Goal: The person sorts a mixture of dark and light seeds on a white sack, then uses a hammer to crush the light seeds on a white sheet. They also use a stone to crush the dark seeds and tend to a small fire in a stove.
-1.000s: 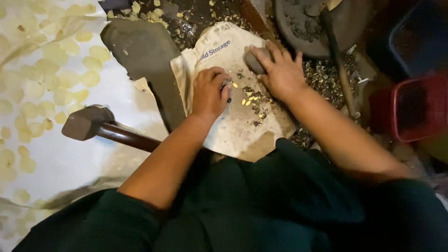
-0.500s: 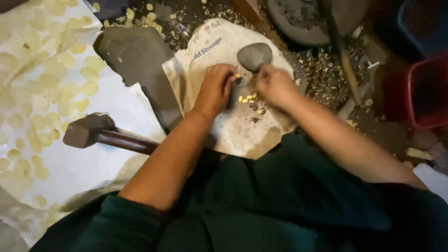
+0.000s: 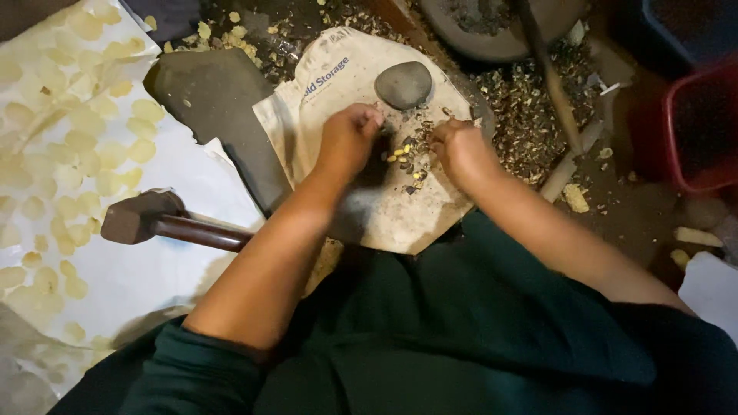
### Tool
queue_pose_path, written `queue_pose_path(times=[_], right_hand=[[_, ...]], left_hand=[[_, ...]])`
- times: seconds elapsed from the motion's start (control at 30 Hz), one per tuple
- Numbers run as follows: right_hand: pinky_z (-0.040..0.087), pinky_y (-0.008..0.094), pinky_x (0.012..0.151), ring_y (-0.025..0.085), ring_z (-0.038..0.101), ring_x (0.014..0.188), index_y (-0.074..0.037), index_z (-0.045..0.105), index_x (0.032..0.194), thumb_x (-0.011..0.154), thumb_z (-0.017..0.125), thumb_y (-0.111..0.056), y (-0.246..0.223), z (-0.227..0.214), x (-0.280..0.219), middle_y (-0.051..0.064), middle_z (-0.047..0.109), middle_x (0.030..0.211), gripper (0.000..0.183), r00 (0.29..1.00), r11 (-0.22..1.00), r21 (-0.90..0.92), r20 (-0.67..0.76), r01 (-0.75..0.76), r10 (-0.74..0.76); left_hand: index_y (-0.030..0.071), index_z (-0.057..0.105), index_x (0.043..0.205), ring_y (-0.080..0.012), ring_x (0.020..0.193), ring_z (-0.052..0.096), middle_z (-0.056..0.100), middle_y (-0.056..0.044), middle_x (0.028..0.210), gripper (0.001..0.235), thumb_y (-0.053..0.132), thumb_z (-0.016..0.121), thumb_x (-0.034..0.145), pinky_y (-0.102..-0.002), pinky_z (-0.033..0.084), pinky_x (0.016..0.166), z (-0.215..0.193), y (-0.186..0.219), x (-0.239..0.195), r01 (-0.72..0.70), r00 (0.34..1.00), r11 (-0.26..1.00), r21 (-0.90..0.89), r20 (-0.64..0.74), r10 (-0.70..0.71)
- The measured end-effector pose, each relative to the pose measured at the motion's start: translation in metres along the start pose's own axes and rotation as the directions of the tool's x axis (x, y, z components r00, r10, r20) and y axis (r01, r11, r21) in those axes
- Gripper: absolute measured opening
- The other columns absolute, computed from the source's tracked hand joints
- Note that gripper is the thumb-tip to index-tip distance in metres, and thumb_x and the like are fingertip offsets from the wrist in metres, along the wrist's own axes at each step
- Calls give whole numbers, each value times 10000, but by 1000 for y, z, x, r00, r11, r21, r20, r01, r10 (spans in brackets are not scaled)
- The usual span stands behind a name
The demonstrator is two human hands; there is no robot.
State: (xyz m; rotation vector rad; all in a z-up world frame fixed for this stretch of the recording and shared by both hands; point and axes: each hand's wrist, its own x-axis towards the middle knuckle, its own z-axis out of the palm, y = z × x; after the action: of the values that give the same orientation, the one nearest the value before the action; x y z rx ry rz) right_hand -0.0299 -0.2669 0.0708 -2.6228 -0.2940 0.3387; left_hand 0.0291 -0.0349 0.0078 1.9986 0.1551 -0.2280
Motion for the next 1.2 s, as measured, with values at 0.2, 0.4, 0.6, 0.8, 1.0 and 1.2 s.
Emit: queue_pose_path(times=[0.2,0.4,0.6,0.8,1.0,1.2], right_hand=[[623,504,743,409,748,881,-70,739,998,909,761,-229,33,55,10,173,712,895,184,985,975,-138,-21,-174,173],[617,558,766,460,742,917,-9,690,1088,908,748,-303,48,42,1,234,717,944,350,950,948,-126,79,-292,303],[580,462,794,326,748,884,-239,729,1052,863,737,-270,32,-29,-6,50,755,848,192,918,906,175,174,-385,356],[599,257,511,184,694,587,42,674,986,944,700,8,36,-26,6,169,692,777,60,934,637,688,193,-348,302],[605,535,789,438,725,937,-100,737,1049,854,770,-99,38,12,26,177,701,1018,198,999,998,17,-1,53,-53],[613,440,803,330,741,960,-204,720,999,910,745,-295,33,20,23,65,683,982,130,984,983,-69,35,-172,175]], left_hand=[[213,700,977,-301,886,719,646,-60,915,118,119,686,906,-401,632,758,5,2,-13,-425,904,790,442,161,396],[118,635,944,-240,724,703,601,-24,819,42,110,647,904,-329,583,644,15,-5,-7,-486,791,432,760,173,586],[100,625,977,-342,864,715,638,-104,862,138,81,678,850,-393,594,773,-3,24,-12,-471,876,703,533,187,445],[243,639,982,-308,996,748,765,-53,949,115,312,641,891,-467,559,877,-9,16,-4,80,997,981,176,1,-81],[164,693,985,-205,699,709,717,-41,758,85,218,684,920,-361,567,683,-14,-6,9,47,996,994,-97,75,-40],[80,586,1021,-149,634,734,733,-96,755,148,128,647,896,-253,615,588,-28,29,-16,246,967,836,-490,175,-182]])
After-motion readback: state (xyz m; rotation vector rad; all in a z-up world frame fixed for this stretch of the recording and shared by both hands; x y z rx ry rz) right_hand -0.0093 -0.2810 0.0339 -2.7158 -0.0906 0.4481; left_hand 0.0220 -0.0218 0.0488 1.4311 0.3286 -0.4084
